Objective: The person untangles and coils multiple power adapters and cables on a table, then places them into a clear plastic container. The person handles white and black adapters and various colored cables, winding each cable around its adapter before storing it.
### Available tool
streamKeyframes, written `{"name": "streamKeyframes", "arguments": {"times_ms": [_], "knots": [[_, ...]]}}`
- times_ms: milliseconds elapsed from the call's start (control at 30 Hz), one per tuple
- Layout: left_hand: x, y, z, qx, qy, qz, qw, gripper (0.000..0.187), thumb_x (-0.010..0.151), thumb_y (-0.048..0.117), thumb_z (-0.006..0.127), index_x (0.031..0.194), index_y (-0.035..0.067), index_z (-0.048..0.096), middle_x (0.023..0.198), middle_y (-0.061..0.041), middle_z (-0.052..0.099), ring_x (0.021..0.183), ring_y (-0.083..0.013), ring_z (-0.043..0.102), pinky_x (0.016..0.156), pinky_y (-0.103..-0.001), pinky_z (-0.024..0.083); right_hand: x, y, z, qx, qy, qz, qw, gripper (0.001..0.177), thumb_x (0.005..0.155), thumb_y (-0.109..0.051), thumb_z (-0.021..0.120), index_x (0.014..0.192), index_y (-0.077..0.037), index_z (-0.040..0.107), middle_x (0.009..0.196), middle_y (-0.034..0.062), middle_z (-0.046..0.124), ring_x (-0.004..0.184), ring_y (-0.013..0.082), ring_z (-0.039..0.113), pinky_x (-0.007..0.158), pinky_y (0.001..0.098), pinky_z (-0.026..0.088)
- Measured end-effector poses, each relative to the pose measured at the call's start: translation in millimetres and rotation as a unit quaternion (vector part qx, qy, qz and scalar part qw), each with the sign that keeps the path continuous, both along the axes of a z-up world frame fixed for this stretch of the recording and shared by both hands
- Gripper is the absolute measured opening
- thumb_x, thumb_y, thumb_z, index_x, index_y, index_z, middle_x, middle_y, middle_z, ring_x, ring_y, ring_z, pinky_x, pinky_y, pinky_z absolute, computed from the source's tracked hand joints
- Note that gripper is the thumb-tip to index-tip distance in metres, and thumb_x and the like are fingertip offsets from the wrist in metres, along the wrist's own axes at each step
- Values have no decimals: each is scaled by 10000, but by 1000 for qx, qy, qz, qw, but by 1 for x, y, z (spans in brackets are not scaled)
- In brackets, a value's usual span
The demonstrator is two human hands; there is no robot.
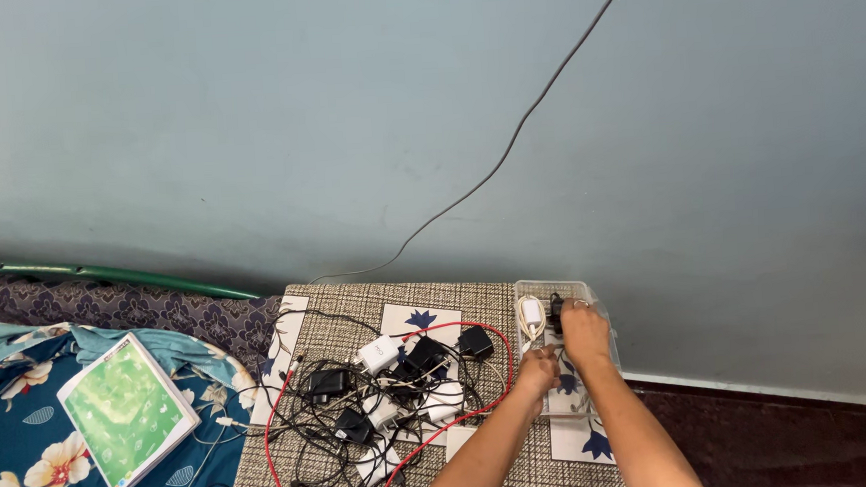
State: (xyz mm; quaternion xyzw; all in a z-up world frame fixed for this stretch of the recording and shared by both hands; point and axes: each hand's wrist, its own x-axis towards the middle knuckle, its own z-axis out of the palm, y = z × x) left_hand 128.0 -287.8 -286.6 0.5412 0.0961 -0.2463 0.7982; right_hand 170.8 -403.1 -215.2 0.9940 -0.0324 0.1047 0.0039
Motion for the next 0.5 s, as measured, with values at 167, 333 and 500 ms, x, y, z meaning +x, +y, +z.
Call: {"name": "streamKeyframes", "arguments": {"times_ms": [167, 333, 500], "knots": [[-3, 0, -4, -25, -4, -3, 1000, 305, 903, 63, 550, 1198, 72, 626, 811, 51, 560, 672, -78, 527, 563, -250, 452, -1, -8, 27, 139, 22, -70, 988, 383, 974, -85, 549, 1347, -120, 629, 1026, 212, 734, 924, 415, 720, 794, 496, 578], [1, -2, 3, -1, -28, -17, 999, 321, 916, 78, 479, 1194, 36, 633, 730, 23, 529, 621, -97, 488, 524, -258, 428, -12, -14, 39, 213, -56, -86, 972, 300, 969, -165, 605, 1246, -184, 719, 1011, 192, 740, 923, 397, 717, 815, 480, 569], [-5, -2, 10, -35, -30, -11, 999, 417, 908, 36, 533, 1308, -66, 586, 734, 30, 514, 621, -96, 479, 529, -255, 411, -25, -25, 33, 271, -79, -54, 958, 259, 901, -170, 653, 1142, -140, 743, 1018, 144, 762, 937, 358, 732, 839, 456, 574]]}}
